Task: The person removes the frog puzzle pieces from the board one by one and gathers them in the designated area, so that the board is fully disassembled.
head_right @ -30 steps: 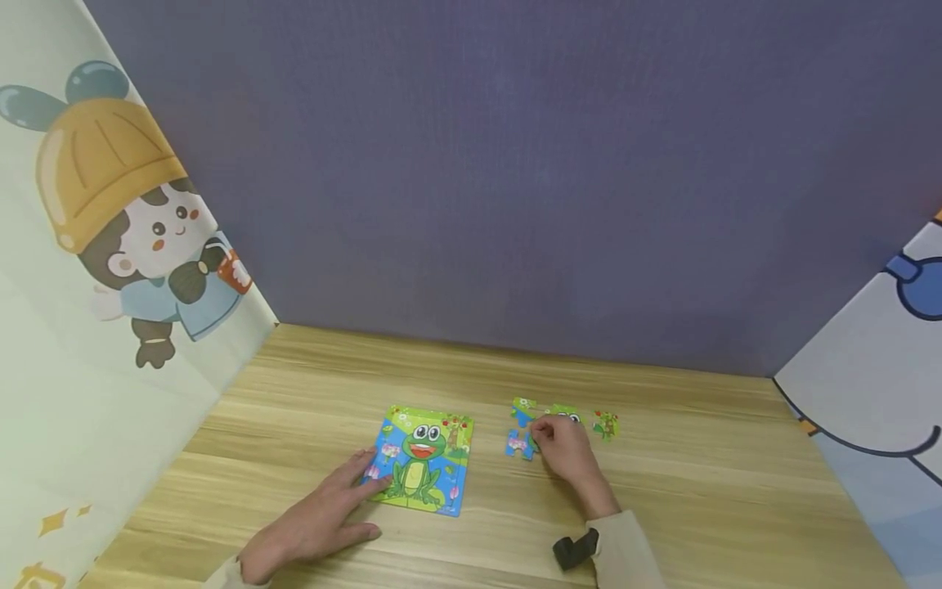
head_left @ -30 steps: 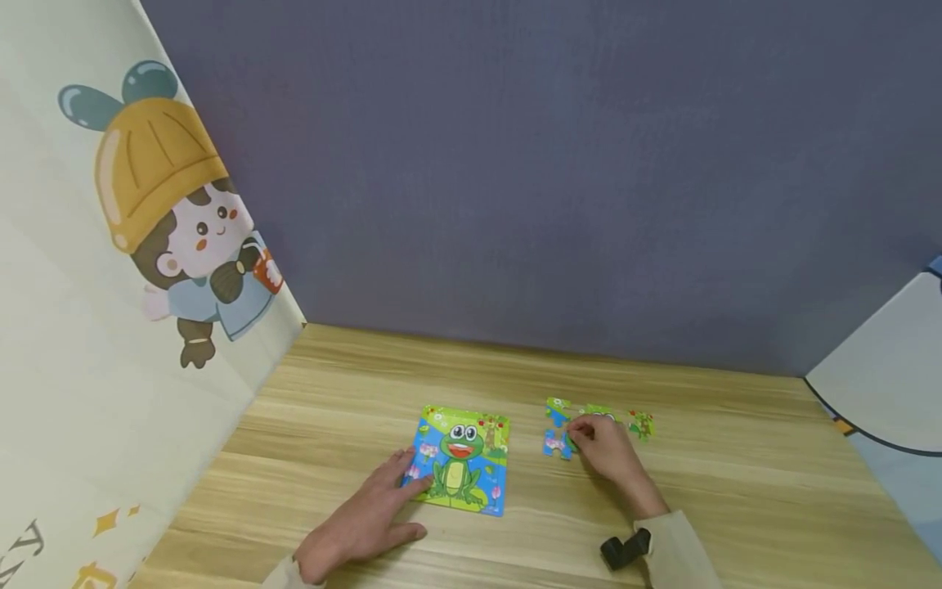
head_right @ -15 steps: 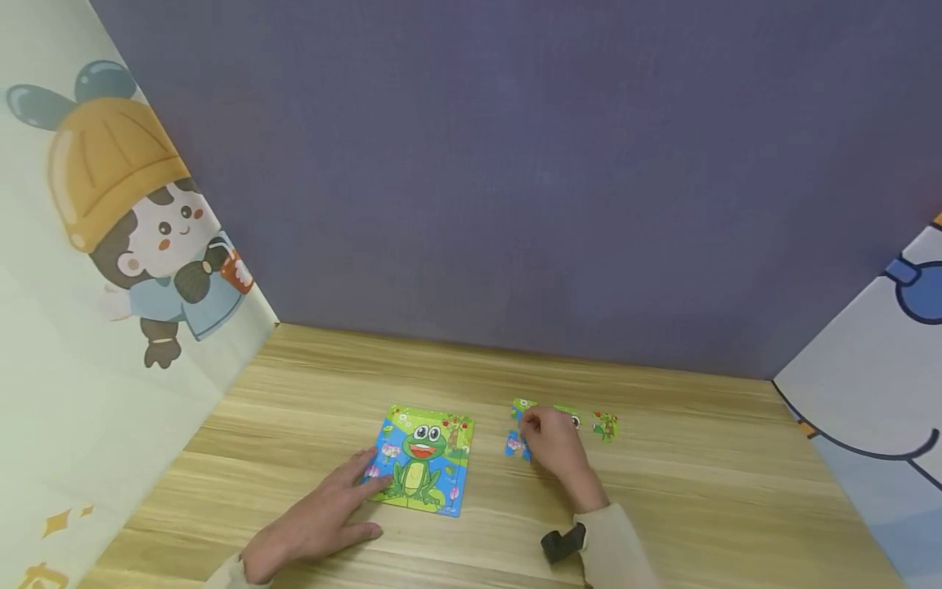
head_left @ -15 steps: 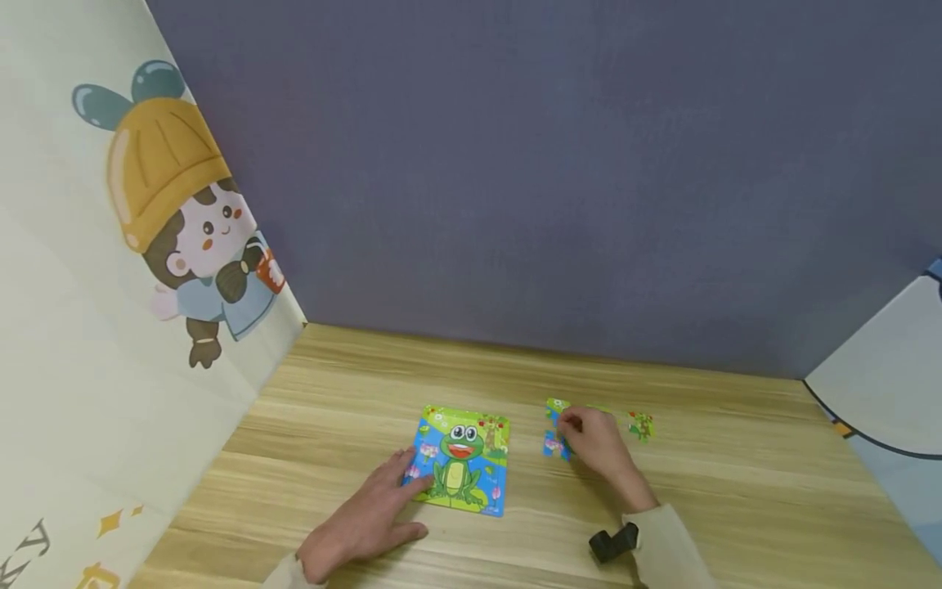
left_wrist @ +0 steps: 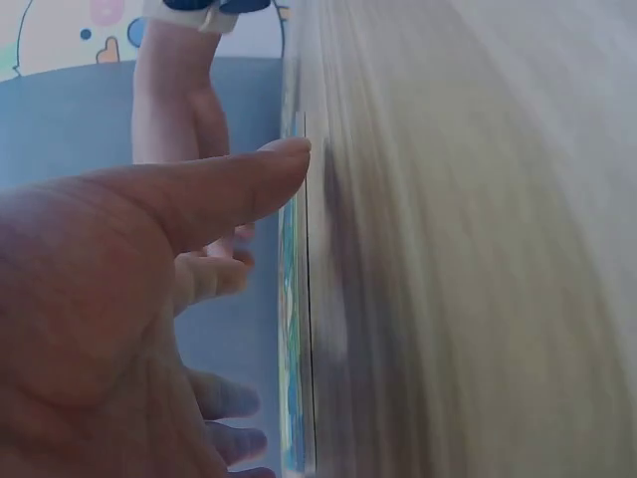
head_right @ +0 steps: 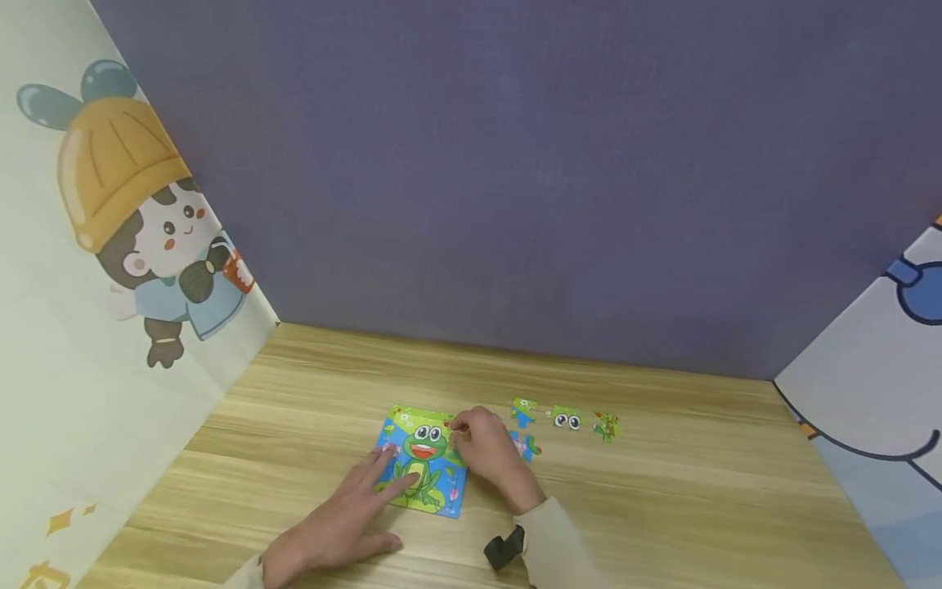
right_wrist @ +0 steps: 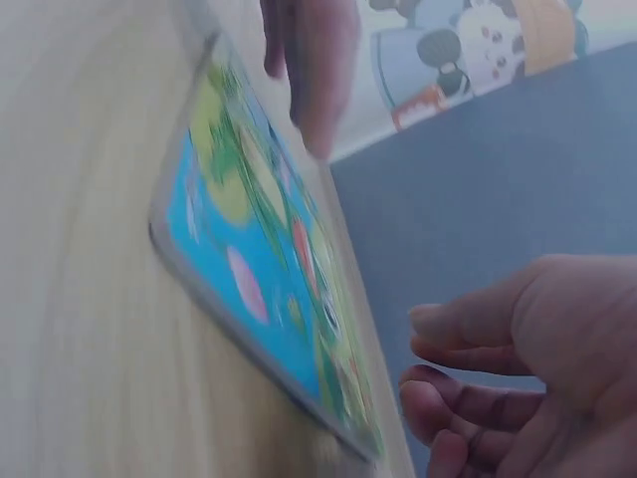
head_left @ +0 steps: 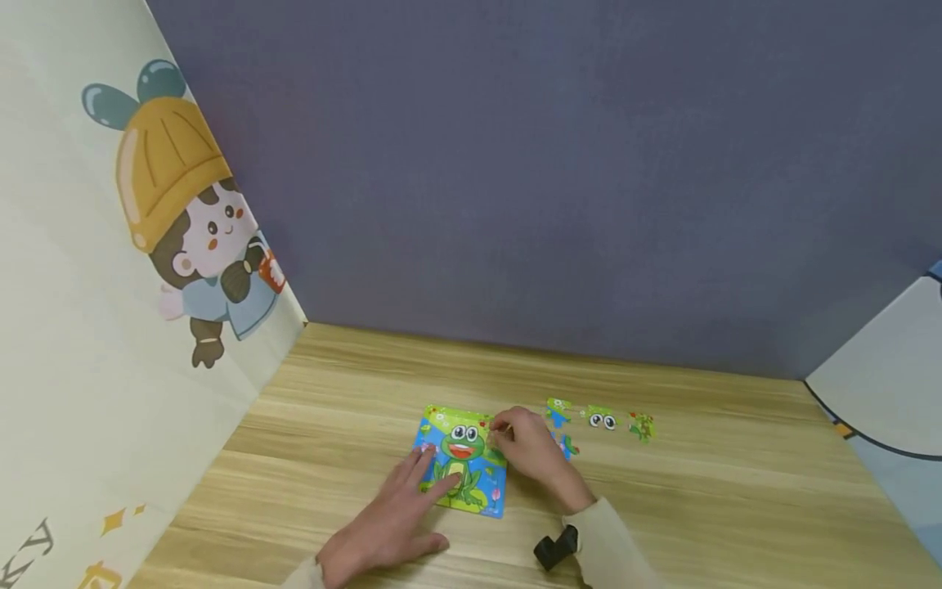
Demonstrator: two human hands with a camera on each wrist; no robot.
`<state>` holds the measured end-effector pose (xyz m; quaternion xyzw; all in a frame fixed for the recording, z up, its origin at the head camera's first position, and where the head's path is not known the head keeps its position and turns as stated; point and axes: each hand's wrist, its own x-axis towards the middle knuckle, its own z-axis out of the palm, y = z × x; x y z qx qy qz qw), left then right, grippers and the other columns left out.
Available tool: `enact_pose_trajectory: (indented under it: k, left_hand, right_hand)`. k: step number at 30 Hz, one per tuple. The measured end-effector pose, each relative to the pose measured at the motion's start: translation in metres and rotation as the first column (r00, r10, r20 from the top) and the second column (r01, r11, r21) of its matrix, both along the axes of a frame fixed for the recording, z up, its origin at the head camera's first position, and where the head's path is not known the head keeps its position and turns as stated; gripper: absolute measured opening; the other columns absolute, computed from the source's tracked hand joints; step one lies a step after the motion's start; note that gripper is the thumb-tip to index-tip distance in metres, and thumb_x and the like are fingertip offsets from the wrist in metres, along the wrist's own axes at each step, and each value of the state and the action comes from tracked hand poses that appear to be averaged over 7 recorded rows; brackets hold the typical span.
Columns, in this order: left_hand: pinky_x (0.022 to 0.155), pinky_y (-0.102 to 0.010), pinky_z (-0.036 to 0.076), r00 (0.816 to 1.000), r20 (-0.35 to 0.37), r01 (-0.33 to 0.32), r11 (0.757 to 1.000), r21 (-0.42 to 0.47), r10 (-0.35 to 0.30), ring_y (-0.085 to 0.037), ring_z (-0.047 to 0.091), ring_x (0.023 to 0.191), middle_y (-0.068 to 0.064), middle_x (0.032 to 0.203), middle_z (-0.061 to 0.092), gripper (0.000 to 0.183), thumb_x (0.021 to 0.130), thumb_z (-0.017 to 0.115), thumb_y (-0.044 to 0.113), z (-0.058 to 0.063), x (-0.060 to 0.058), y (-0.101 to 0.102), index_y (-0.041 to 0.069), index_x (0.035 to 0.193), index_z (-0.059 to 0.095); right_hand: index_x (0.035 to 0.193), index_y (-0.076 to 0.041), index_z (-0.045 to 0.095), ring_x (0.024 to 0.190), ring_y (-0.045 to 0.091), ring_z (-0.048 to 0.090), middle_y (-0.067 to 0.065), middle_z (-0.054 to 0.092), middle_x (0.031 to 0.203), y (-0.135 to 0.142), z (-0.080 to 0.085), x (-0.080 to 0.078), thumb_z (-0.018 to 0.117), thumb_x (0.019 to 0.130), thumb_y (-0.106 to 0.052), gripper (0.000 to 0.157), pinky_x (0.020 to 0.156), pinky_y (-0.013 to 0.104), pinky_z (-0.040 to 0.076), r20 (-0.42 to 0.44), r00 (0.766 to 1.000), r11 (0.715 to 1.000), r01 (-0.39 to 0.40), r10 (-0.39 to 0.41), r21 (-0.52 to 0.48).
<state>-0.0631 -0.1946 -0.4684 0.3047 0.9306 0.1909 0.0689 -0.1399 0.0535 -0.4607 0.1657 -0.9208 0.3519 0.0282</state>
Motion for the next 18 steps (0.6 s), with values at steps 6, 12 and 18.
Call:
enact_pose_trajectory:
  k: [6,12,18]
  left_hand:
    - [0.119,-0.066,0.028,0.999,0.036,0.018,1.0,-0.023,-0.017,-0.049,0.017,0.153,-0.029,0.165,0.016,0.079,0.086,0.072,0.049,0.0,-0.003,0.011,0.026,0.154,0.04]
    - [0.121,-0.065,0.025,0.997,0.078,0.014,0.998,-0.062,-0.009,-0.048,0.016,0.154,-0.029,0.165,0.014,0.076,0.087,0.069,0.054,-0.001,-0.008,0.023,0.028,0.153,0.041]
    - [0.122,-0.063,0.024,0.996,0.084,-0.006,0.996,-0.088,0.014,-0.046,0.013,0.155,-0.029,0.166,0.012,0.076,0.089,0.066,0.055,0.001,-0.013,0.033,0.027,0.154,0.04]
  right_hand:
    - [0.109,0.0,0.072,0.075,0.01,0.054,0.011,0.067,0.104,-0.018,-0.001,-0.003,0.071,0.091,-0.012,0.022,0.063,0.022,0.049,0.057,0.993,0.994,-0.105,0.104,0.012]
    - [0.127,0.001,0.065,0.101,0.021,0.06,0.013,0.059,0.12,-0.018,-0.007,-0.01,0.078,0.087,-0.027,0.051,0.088,0.042,0.057,0.141,0.982,0.984,-0.144,0.128,0.107]
    - [0.137,-0.001,0.058,0.099,0.018,0.054,0.013,0.053,0.123,-0.014,-0.009,-0.016,0.084,0.08,-0.035,0.071,0.088,0.042,0.055,0.152,0.978,0.974,-0.167,0.143,0.155]
